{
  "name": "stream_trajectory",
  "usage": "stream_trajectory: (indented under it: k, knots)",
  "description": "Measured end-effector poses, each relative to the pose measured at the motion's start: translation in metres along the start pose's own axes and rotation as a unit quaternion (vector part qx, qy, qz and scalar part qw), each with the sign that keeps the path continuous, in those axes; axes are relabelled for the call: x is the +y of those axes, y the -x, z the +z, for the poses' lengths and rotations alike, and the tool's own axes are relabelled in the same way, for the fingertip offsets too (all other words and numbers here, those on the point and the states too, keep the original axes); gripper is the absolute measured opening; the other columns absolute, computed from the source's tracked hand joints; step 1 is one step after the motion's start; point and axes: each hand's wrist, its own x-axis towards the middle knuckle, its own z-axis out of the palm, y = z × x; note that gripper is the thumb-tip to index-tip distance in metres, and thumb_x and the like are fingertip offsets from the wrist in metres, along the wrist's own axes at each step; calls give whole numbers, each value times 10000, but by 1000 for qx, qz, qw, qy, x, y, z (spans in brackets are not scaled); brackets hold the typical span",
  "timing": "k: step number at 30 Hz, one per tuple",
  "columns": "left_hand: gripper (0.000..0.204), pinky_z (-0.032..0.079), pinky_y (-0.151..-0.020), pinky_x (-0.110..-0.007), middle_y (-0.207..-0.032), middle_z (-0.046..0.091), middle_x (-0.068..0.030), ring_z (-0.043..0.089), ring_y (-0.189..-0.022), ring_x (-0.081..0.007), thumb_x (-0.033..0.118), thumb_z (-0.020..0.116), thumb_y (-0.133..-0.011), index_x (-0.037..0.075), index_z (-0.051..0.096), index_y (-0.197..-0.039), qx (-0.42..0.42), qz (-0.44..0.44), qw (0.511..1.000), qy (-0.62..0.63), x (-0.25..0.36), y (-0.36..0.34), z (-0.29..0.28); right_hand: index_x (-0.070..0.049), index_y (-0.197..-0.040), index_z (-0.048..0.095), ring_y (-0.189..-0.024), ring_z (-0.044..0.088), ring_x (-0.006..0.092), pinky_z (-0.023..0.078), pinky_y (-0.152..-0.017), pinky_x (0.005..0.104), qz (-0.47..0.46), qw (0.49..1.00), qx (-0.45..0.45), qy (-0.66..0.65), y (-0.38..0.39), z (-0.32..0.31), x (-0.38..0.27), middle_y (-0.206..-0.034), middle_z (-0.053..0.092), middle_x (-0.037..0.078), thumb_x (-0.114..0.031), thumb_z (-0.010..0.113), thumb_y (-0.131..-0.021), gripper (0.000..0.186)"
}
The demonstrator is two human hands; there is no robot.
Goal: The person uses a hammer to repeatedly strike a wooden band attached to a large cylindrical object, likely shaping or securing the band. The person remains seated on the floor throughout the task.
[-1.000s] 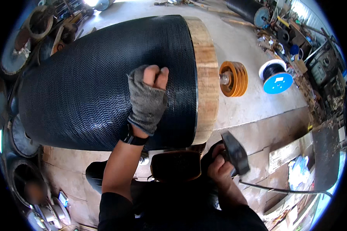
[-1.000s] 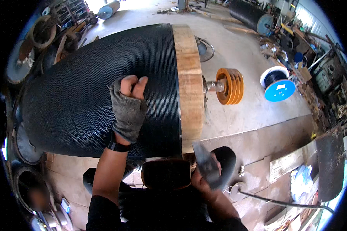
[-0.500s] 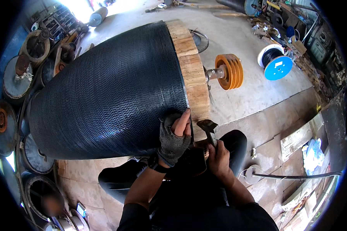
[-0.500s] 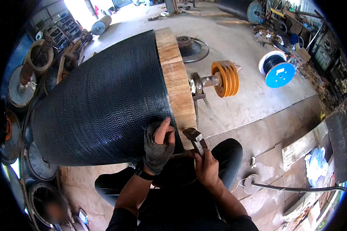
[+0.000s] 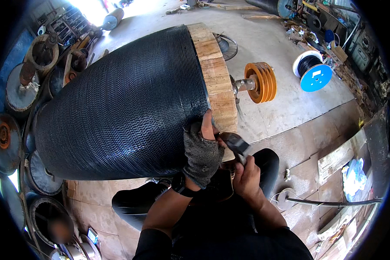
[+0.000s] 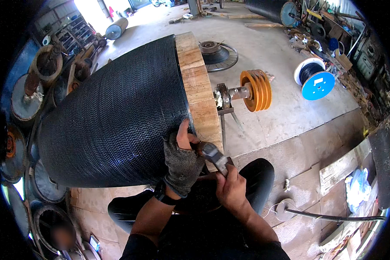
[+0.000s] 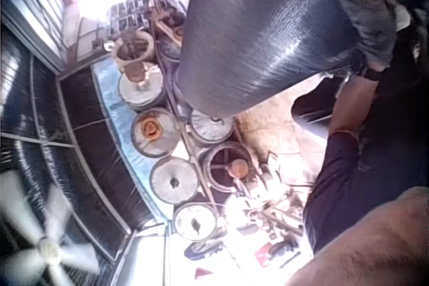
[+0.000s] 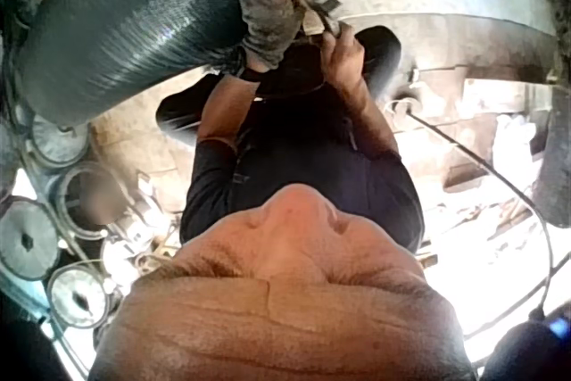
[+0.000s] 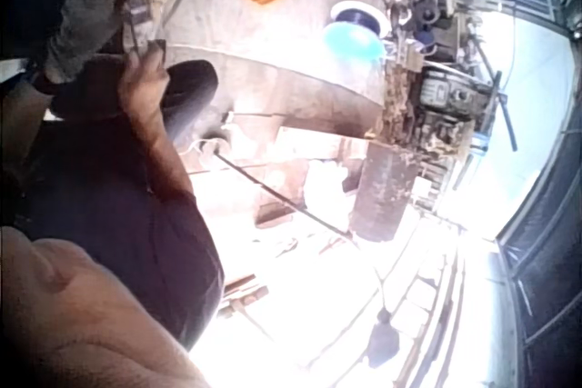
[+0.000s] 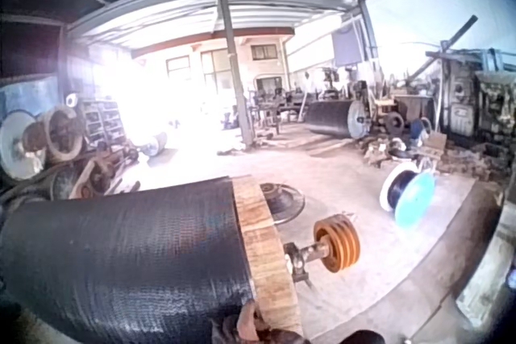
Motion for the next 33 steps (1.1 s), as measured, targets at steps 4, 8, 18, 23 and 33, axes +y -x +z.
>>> stream_trajectory:
  k: [4, 8, 18, 23, 33]
  knots:
    - [796, 445, -837, -437, -865, 609, -71, 589, -812, -232, 32, 694, -756, -38, 307, -1448, 7, -10, 1000, 5, -3, 1, 5, 54, -1120, 477, -686, 634, 475, 515, -595, 497, 27, 999, -21, -12, -5, -4, -2, -772, 625, 261, -129, 559, -955, 260]
    - [826, 455, -852, -457, -905, 613, -94, 588, -892, -251, 34, 709, -747, -50, 291, -1455, 3, -28, 1000, 5, 2, 2, 3, 48, -1084, 498, -644, 618, 472, 499, -557, 493, 18, 1000, -2, 15, -2, -5, -1, -730, 616, 248, -126, 562, -950, 229]
    - [670, 425, -1060, -420, -1335, 513, -151, 494, -1266, -285, 165, 625, -916, 29, 306, -1490, -363, 66, 925, -97, -4, 122, -22, 41, -1059, 529, -732, 664, 442, 534, -603, 465, 64, 995, -57, 42, -20, -2, -5, -775, 638, 262, -98, 533, -943, 181]
    - [516, 383, -1127, -386, -1479, 415, -111, 418, -1371, -238, 210, 450, -1029, 56, 294, -1496, -546, -131, 823, 86, -7, 140, -19, 18, -996, 530, -546, 533, 261, 443, -515, 356, -93, 979, 110, -146, 2, -2, -4, -660, 540, 134, -136, 451, -986, 173]
    - [220, 480, -987, -352, -1201, 638, -113, 588, -1143, -264, 139, 586, -940, 42, 658, -1124, -452, 16, 892, 8, -20, 153, 4, -6, -932, 552, -594, 548, 253, 446, -528, 372, -99, 984, 109, -98, -10, 2, -1, -686, 555, 106, -166, 442, -956, 196]
